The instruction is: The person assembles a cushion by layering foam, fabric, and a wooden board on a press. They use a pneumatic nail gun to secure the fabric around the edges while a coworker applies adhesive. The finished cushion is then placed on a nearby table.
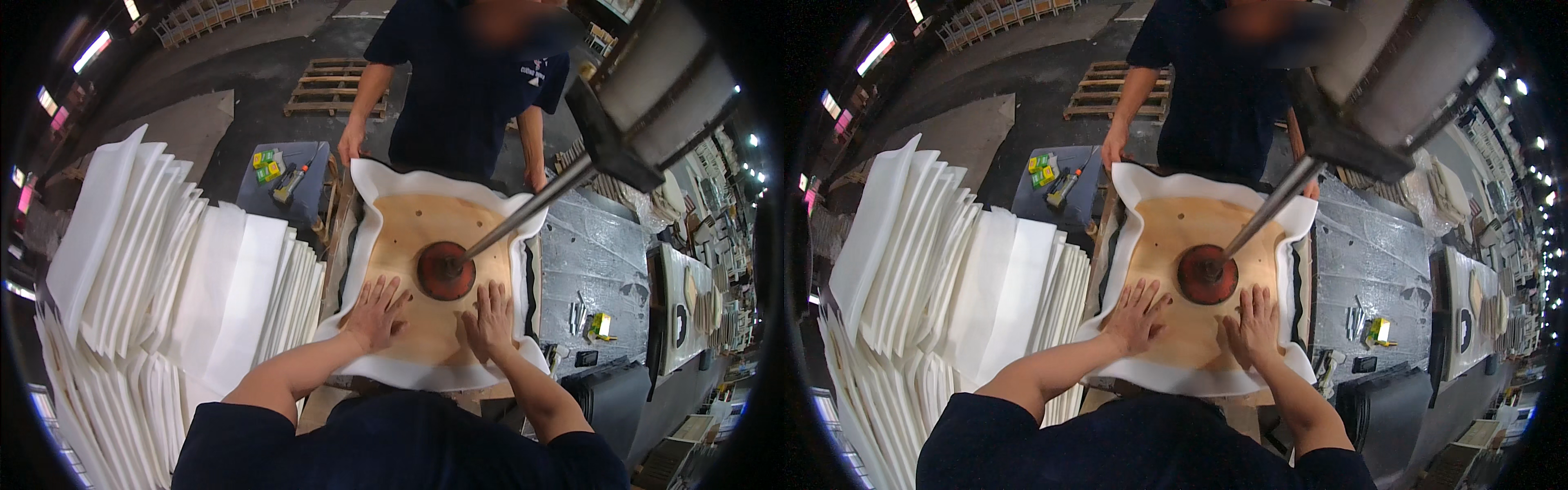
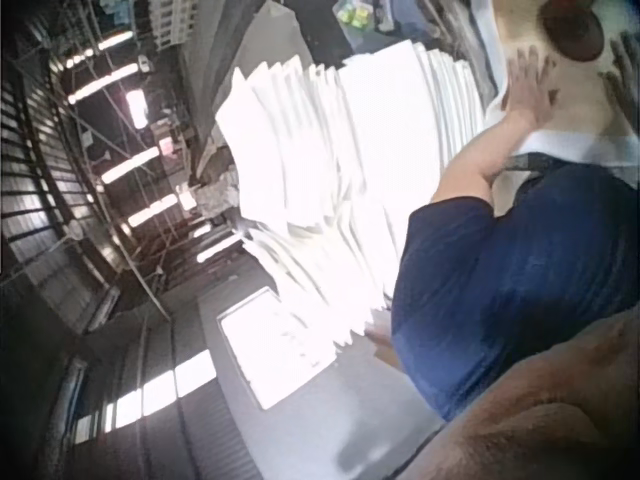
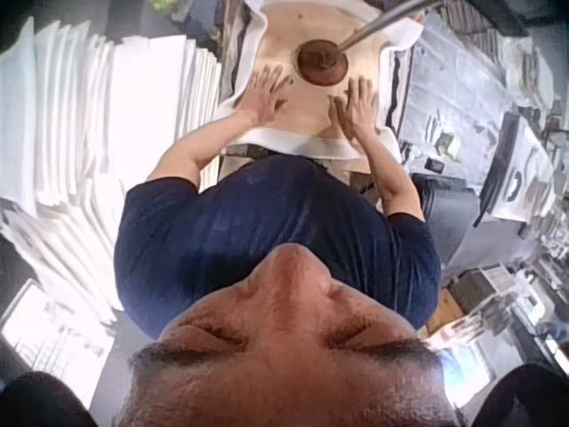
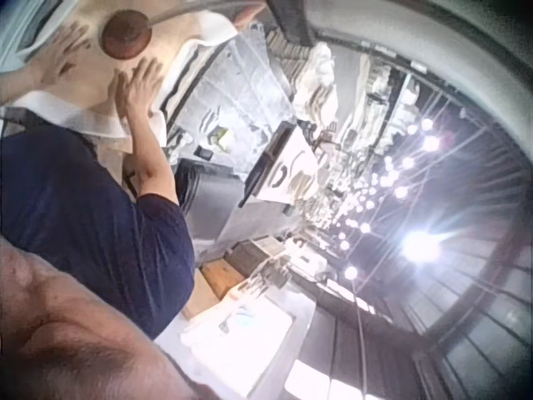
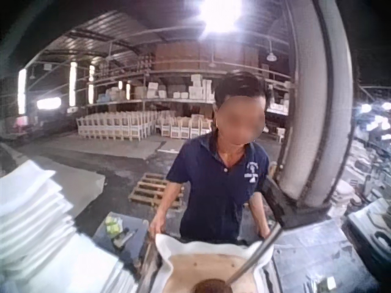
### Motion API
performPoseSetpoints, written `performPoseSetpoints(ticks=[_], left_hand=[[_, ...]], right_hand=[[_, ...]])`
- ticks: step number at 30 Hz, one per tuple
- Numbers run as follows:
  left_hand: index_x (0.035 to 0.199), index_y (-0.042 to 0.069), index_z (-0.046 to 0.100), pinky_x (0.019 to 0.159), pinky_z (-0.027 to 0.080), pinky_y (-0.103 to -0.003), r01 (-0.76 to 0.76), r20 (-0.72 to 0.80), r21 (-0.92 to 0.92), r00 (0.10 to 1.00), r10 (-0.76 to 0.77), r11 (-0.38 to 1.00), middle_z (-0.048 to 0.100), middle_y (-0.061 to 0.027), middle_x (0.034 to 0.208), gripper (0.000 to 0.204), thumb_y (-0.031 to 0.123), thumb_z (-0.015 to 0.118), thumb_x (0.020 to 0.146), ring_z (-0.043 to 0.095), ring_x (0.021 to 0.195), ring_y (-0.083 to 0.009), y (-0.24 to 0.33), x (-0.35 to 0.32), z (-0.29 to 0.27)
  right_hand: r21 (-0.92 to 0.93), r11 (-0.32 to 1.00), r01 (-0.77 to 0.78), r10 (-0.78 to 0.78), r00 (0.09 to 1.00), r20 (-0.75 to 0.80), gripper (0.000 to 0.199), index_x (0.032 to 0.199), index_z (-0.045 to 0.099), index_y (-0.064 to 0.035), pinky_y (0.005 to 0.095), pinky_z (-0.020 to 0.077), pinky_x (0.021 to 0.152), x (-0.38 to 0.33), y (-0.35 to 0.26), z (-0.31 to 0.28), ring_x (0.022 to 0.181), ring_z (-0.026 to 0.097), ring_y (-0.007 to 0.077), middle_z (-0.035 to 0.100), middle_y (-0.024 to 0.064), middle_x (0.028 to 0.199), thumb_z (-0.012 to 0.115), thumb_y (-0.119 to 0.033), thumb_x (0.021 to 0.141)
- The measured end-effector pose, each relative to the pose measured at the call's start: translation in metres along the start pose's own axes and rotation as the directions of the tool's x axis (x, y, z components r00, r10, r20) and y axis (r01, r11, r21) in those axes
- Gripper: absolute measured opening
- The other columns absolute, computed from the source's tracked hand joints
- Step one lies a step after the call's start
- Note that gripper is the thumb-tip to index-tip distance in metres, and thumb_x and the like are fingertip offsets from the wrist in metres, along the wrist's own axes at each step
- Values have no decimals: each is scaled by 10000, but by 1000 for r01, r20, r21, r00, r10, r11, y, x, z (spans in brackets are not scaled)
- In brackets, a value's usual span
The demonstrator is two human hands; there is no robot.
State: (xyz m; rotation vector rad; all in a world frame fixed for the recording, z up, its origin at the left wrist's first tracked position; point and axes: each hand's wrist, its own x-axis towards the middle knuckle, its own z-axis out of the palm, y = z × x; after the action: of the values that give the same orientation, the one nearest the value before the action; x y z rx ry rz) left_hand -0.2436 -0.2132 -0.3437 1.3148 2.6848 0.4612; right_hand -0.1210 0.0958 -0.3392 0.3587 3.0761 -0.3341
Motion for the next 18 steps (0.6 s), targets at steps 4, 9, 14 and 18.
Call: performPoseSetpoints(ticks=[4, 9, 14, 18], left_hand=[[1718, 204, 338, 1320, 115, -669, 14, 25, -21, 1000, -14, 1000, 205, -202, 1794, 859, 504, 662, 982, 173, 1645, -494, -3, 3, 4], [1713, 207, 352, 1299, 156, -686, -13, -100, -35, 995, 10, 999, 228, -213, 1786, 866, 469, 691, 960, 211, 1629, -504, -5, 10, 8], [1711, 188, 350, 1290, 174, -688, -46, -139, 0, 989, 46, 999, 228, -229, 1776, 890, 460, 717, 947, 209, 1616, -529, -15, 15, 16], [1722, 183, 318, 1286, 164, -702, -46, -118, -49, 992, 40, 998, 194, -230, 1785, 912, 455, 720, 949, 180, 1625, -529, -9, 12, 21]], right_hand=[[-36, 999, 7, -6, 1000, 21, 870, 1685, 335, -50, 689, 149, 1293, 1, 2, -1, 1655, 162, 480, 258, 277, 1761, 611, -535, 1017], [-50, 999, 9, -9, 1000, -7, 870, 1675, 356, -60, 694, 162, 1286, 6, 0, -6, 1639, 184, 499, 285, 280, 1742, 592, -566, 1008], [-16, 999, 30, -31, 998, -57, 876, 1666, 377, -79, 697, 173, 1283, 16, 6, 5, 1632, 198, 499, 300, 270, 1737, 609, -593, 996], [-16, 999, 52, -52, 999, 9, 928, 1680, 354, -84, 705, 169, 1282, 20, 17, -1, 1632, 190, 509, 282, 279, 1744, 609, -636, 978]])
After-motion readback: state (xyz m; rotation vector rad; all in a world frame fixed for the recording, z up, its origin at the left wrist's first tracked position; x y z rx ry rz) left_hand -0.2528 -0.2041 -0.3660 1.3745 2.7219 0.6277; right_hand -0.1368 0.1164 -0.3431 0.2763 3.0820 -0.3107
